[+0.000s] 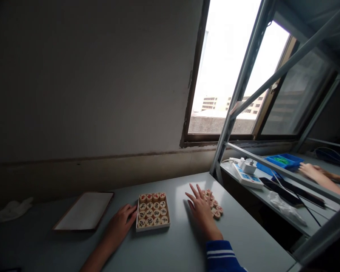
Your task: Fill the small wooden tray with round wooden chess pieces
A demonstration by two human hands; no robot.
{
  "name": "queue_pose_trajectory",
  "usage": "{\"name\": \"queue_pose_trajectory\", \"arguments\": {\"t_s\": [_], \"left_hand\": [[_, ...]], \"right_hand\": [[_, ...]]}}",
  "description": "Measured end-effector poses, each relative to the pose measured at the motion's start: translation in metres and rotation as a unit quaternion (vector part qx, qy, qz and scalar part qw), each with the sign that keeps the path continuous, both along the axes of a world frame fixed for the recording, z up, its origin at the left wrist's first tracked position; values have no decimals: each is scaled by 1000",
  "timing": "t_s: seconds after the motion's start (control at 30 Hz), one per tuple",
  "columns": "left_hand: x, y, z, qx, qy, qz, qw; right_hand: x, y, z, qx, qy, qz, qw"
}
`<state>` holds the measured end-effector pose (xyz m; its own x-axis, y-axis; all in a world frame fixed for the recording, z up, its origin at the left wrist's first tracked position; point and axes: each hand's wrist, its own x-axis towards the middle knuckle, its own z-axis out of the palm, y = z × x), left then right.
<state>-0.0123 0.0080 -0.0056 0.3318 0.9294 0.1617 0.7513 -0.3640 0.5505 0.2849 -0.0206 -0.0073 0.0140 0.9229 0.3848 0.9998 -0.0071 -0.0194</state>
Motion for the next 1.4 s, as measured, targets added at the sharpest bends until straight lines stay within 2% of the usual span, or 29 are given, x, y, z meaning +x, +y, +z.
{"name": "queue_pose_trajectory", "arguments": {"t_s": [0.07,0.17,0.27,0.37,0.5,0.57,0.67,0.8,0.87,0.93,1.03,1.13,1.2,1.3,1.4], "left_hand": [[-1,0,-1,-1,-2,0,1000],[-1,0,-2,0,-5,-4,1000],[-1,0,-2,2,-9,-4,1000],[0,0,0,0,-8,-2,1000],[0,-1,1,0,-1,-3,1000],[0,0,1,-3,-1,-6,1000],[0,1,-1,0,0,-8,1000],[-1,3,-4,7,-1,-10,1000],[-1,4,-5,6,0,-12,1000],[-1,4,-6,1,2,-13,1000],[-2,4,-6,-3,4,-14,1000],[-2,4,-6,-2,8,-12,1000],[-1,4,-6,-3,12,-11,1000],[-1,4,-5,-3,16,-14,1000],[-1,4,-5,-2,24,-17,1000]], "right_hand": [[-30,4,13,25,31,46,998],[-70,14,26,19,50,119,991],[-91,23,26,8,66,126,990],[-95,27,23,23,82,106,991],[-90,24,28,64,106,83,989],[-82,21,33,90,106,52,989],[-56,17,32,108,85,-17,990],[-15,11,19,67,42,-96,992],[-7,8,17,68,38,-113,991],[-12,7,20,93,56,-95,990],[-43,10,28,108,111,-17,988],[-81,16,28,42,136,110,984],[-100,19,23,10,116,163,980],[-113,23,14,11,90,159,983],[-113,25,11,21,99,146,984]]}}
